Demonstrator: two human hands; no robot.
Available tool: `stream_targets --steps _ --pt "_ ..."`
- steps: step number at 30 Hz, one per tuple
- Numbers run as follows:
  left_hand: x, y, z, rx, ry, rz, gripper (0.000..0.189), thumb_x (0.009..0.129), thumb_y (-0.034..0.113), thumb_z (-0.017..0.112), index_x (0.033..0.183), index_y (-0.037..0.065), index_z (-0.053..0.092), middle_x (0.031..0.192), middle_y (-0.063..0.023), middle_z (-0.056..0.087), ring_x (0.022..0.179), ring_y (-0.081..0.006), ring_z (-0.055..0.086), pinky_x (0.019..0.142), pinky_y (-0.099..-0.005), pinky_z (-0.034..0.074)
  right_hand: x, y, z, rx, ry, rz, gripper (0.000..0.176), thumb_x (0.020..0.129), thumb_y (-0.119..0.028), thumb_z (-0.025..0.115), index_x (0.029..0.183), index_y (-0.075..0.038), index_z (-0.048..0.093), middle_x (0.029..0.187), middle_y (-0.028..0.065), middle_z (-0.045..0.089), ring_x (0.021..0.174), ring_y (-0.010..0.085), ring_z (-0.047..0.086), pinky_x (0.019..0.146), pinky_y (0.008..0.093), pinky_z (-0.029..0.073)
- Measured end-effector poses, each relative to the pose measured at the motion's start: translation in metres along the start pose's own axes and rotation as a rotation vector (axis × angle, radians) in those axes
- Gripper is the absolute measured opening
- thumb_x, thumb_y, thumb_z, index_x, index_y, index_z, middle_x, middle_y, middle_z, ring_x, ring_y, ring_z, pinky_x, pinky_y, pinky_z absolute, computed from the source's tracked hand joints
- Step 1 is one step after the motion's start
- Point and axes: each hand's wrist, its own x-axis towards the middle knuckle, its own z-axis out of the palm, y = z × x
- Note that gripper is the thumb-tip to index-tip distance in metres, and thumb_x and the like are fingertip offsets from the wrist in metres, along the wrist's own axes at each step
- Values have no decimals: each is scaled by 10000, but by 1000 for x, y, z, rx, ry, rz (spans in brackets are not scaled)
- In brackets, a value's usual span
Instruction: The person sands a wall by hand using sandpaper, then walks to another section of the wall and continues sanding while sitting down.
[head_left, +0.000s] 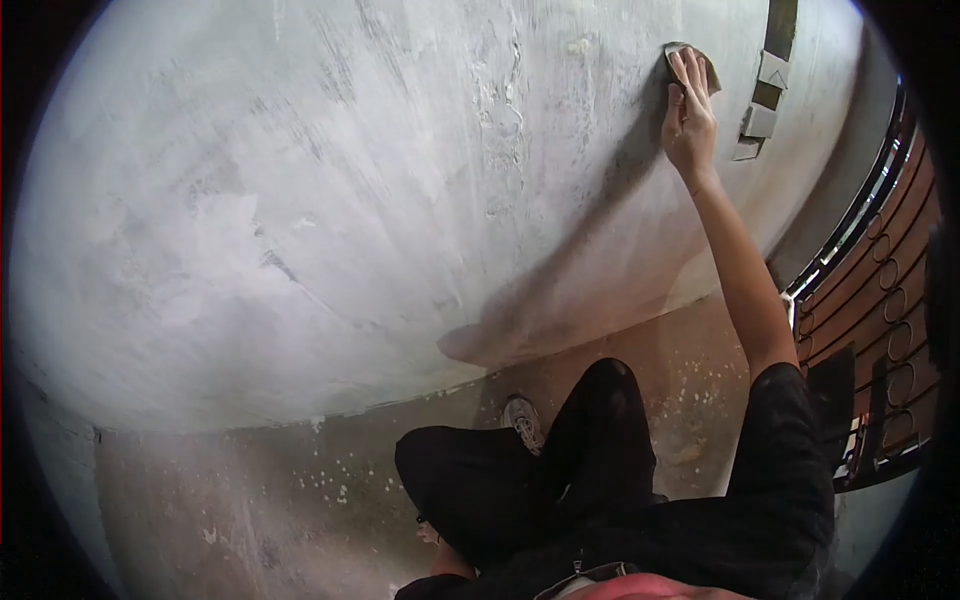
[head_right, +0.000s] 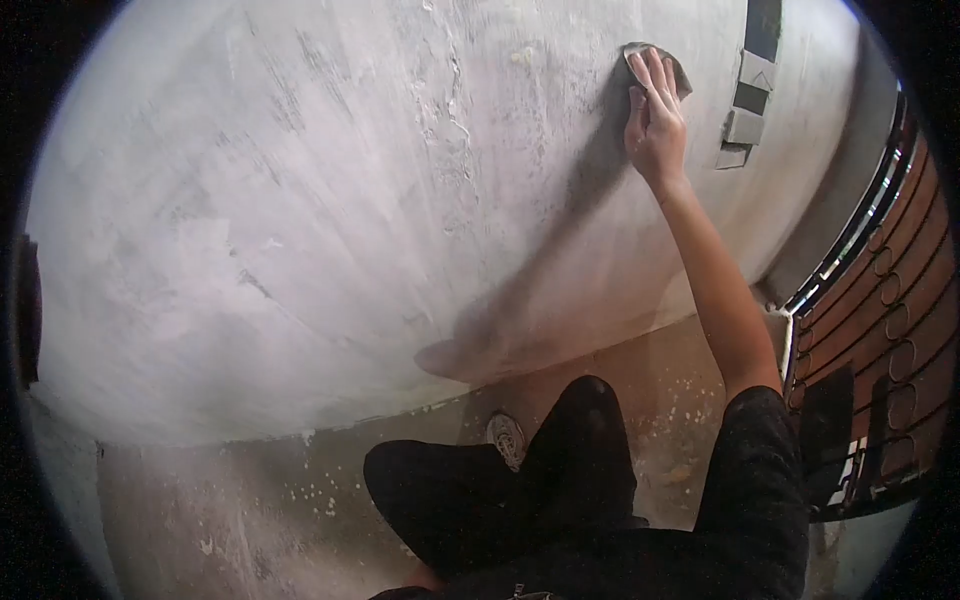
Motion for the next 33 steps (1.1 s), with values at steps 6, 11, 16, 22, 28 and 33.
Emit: stream_targets --steps 6,11,16,22,28,33 --pt "12 -33 -4 -112 -80 168 633 950 416 580 1435 26 466 1384 -163 562 1194 -341 590 956 -472 502 -2 7 1 -69 8 -32 416 1007 -90 537 1418 -151 569 1508 135 487 1424 377 407 1140 434 383" --pt "1 -99 -28 -509 -687 570 672 960 477 576 1459 39 474 1396 -121 571 1204 -271 580 947 -438 510 -1 9 -2 -45 -9 -18 415 1018 -118 527 1428 -171 562 1519 120 477 1427 371 405 1144 439 377" --pt "-54 -146 -44 -229 -1021 600 544 933 223 587 1431 42 462 1349 -155 569 1231 -346 561 960 -472 489 -7 -1 9 -9 58 87 400 1026 -176 531 1424 -190 566 1527 86 472 1429 369 399 1136 426 382" --pt "-170 -157 -110 -386 -886 747 546 936 137 564 1460 32 450 1402 -139 552 1275 -276 538 1053 -409 438 -4 -12 10 31 43 225 404 1028 -211 512 1428 -190 559 1539 102 448 1442 395 360 1136 414 381" --pt "-214 -118 -143 -571 -916 494 552 919 33 545 1460 -13 447 1429 -120 548 1294 -242 531 1112 -377 400 1 -20 0 61 -18 308 397 1045 -232 477 1434 -199 550 1545 94 439 1454 374 340 1158 412 362" --pt "-163 -127 -65 -1114 -908 581 560 920 95 554 1459 -12 452 1423 -105 550 1273 -245 545 1104 -361 409 25 -39 -9 108 -21 88 385 1051 -187 466 1426 -189 553 1530 101 461 1448 352 364 1167 439 356"
